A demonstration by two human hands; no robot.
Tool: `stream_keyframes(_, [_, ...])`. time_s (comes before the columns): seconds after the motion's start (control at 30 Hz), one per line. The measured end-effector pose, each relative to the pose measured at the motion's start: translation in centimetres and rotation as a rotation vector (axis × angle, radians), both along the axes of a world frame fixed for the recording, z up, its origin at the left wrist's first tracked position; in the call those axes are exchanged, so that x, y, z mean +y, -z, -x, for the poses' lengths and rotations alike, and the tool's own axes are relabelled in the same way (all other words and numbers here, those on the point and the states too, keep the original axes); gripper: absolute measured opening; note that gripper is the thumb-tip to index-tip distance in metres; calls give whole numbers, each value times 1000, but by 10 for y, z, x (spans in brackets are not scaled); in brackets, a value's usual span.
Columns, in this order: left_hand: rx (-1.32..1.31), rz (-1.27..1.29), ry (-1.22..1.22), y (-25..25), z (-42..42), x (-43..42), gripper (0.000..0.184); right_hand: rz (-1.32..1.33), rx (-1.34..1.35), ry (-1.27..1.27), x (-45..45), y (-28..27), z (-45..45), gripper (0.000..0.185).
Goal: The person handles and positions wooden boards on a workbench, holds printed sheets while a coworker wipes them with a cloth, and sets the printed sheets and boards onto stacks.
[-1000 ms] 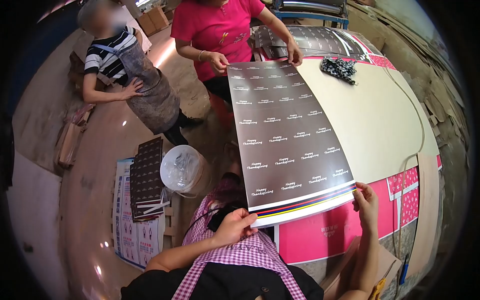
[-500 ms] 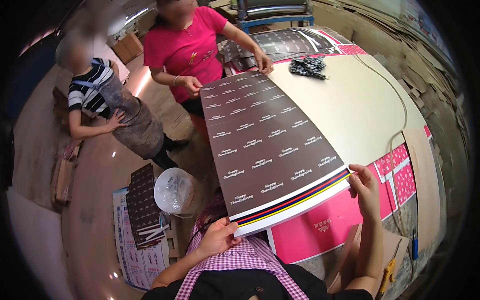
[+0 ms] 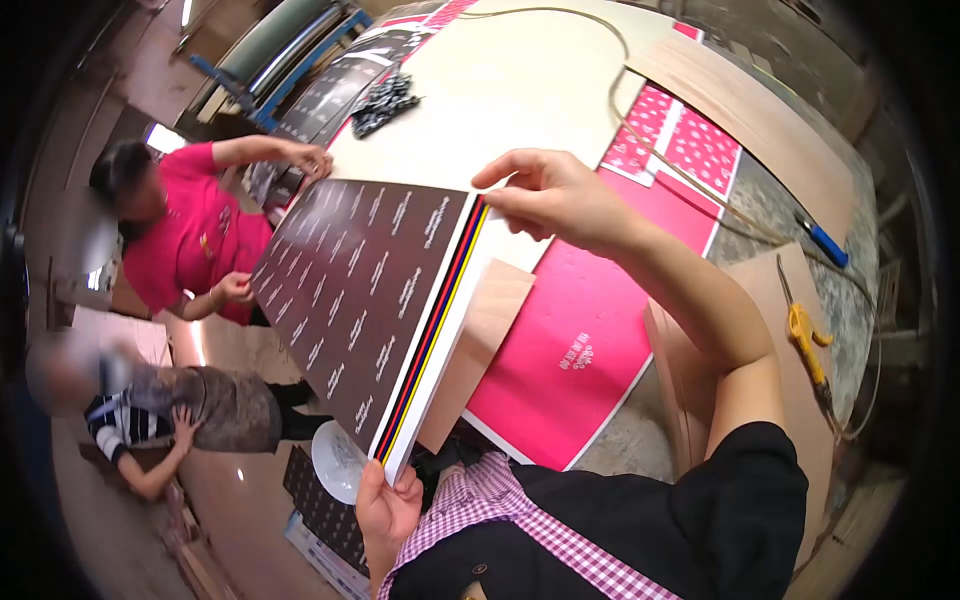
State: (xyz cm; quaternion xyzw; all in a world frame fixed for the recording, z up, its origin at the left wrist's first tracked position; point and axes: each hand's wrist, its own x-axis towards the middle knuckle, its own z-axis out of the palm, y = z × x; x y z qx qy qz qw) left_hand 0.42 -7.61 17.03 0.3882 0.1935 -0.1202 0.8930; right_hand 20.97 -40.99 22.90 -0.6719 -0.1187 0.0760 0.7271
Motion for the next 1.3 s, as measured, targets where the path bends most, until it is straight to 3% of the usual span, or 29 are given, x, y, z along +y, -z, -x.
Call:
stream_keyframes(0.23, [122,-2,-39,-2,13,6,33,-41,83,-104,-10,16,-1,19])
stream_keyframes(0.63, [162,116,-123,-1,14,5,26,177,85,-46,-12,24,-5,15])
stream_keyframes(1.3, [33,116,-93,-6,5,-1,24,93,162,-48,-2,27,-5,16])
